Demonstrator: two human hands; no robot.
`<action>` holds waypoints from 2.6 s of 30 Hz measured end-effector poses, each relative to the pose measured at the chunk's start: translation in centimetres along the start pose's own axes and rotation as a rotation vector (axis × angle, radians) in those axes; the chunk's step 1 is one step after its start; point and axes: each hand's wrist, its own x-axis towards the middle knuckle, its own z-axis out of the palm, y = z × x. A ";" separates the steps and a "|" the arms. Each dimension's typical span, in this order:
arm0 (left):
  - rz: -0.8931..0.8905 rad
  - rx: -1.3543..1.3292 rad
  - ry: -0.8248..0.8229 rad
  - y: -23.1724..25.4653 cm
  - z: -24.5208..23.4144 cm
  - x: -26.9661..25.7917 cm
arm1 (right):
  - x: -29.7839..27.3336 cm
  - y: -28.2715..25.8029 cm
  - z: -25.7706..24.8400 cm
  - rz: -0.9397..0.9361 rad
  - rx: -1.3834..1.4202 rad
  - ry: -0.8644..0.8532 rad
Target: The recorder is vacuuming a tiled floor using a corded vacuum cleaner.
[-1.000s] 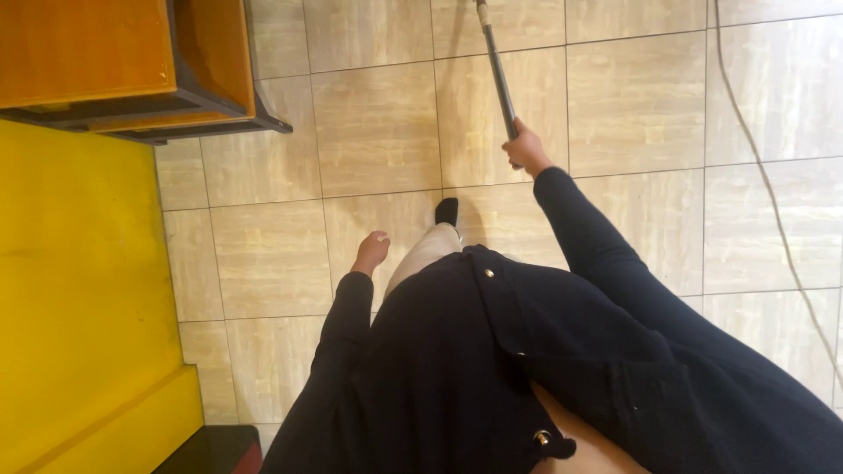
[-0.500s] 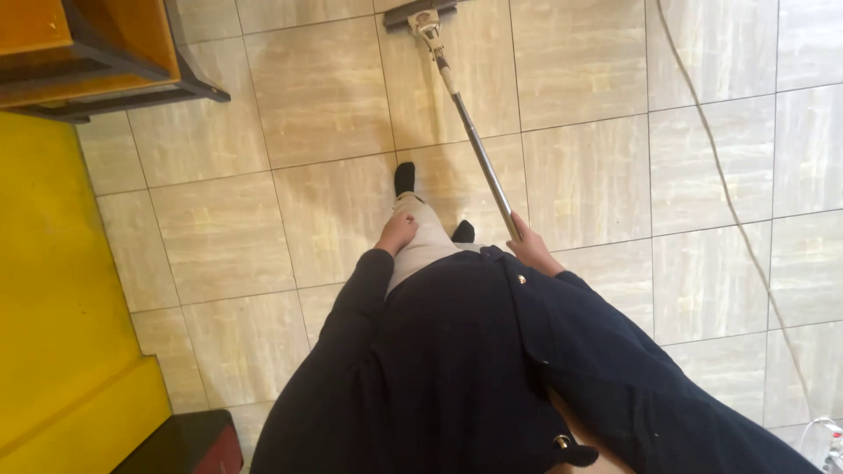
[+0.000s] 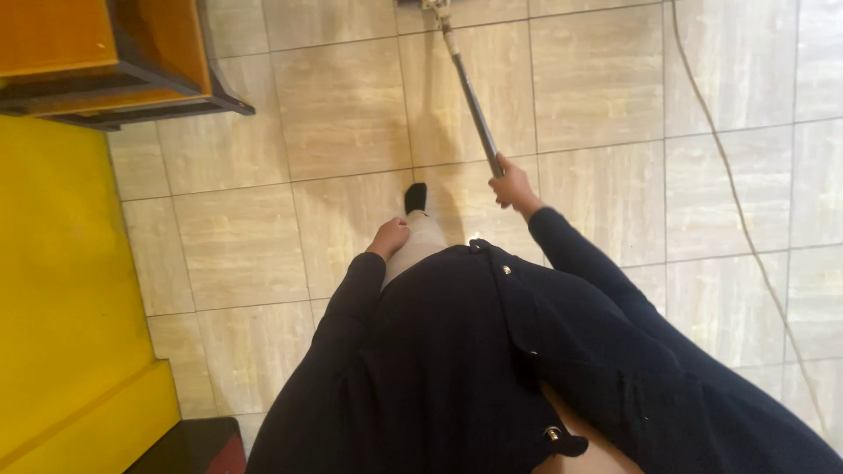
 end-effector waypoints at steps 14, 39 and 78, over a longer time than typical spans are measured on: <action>-0.120 -0.013 0.159 -12.7 -11.6 2.1 | 10.7 -11.0 2.8 -0.080 0.285 -0.132; -0.012 -0.011 0.021 -12.1 -0.6 -9.0 | -12.9 -0.8 10.4 0.015 -0.113 -0.131; -0.001 -0.032 -0.033 -22.4 -9.0 -11.4 | -20.7 2.9 24.8 0.037 -0.135 -0.162</action>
